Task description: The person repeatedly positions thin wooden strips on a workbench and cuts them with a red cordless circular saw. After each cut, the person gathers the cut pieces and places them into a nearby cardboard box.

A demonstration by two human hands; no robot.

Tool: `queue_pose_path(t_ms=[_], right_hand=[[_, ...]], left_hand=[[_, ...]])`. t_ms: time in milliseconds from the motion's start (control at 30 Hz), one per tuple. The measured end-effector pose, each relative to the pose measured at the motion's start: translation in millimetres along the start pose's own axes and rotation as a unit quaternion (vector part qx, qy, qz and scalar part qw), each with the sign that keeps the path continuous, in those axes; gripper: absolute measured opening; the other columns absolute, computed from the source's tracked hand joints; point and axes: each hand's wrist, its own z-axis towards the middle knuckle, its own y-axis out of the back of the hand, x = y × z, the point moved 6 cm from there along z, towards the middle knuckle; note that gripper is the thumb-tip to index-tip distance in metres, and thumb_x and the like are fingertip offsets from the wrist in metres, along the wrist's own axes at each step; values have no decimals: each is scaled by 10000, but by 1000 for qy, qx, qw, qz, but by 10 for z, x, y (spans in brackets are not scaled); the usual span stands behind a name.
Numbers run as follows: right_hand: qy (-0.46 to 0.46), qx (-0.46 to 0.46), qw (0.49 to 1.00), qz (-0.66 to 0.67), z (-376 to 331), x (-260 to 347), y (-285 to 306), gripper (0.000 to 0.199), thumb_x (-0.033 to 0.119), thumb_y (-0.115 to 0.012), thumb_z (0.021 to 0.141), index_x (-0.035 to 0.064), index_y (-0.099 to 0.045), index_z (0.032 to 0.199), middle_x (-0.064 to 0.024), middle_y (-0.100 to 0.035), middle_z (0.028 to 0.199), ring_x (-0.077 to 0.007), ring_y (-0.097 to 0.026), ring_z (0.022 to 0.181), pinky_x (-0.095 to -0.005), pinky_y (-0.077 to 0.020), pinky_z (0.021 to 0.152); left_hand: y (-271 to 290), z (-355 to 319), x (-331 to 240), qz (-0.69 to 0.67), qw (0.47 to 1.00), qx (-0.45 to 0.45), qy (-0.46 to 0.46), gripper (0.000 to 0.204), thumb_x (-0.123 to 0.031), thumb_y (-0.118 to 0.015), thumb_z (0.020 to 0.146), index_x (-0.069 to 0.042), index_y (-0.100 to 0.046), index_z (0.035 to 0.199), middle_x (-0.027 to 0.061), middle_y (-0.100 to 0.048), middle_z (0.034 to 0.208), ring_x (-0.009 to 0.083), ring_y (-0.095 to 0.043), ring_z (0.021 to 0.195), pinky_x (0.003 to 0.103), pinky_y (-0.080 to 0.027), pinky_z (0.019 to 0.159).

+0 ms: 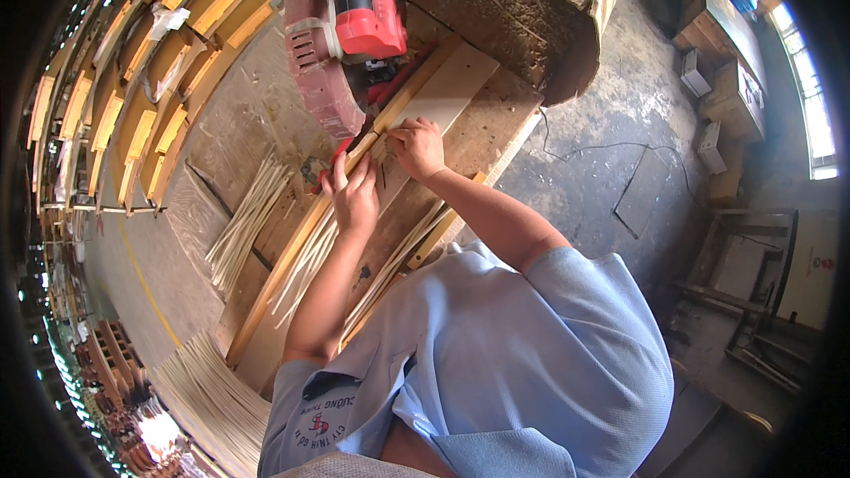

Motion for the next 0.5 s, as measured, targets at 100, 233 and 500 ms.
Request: queue_pose_path(t_ms=[100,233,500], right_hand=[[-3,-5,1000,2,15,47,-7,175,165,-701,868,153,-832,982,-26,-725,928,-289,-645,958,-438,-480,874],[-27,-18,999,-16,11,45,-31,161,181,-707,857,158,-830,958,-24,-731,927,-284,-639,967,-430,-466,876],[-10,-13,1000,-17,-6,67,-44,135,188,-716,844,186,-828,920,8,-735,926,-252,-636,965,-414,-447,858]], left_hand=[[-24,-23,30,0,1000,-1,11,297,-124,-657,933,-129,-781,1203,-32,-665,1456,375,-396,1502,735,-266,1154],[-44,-10,13,-1,1000,13,20,278,-122,-663,919,-118,-781,1170,-27,-649,1467,378,-395,1500,739,-265,1151],[10,5,7,-11,1000,16,10,321,-103,-658,909,-98,-761,1213,20,-637,1473,412,-414,1467,696,-275,1144]])
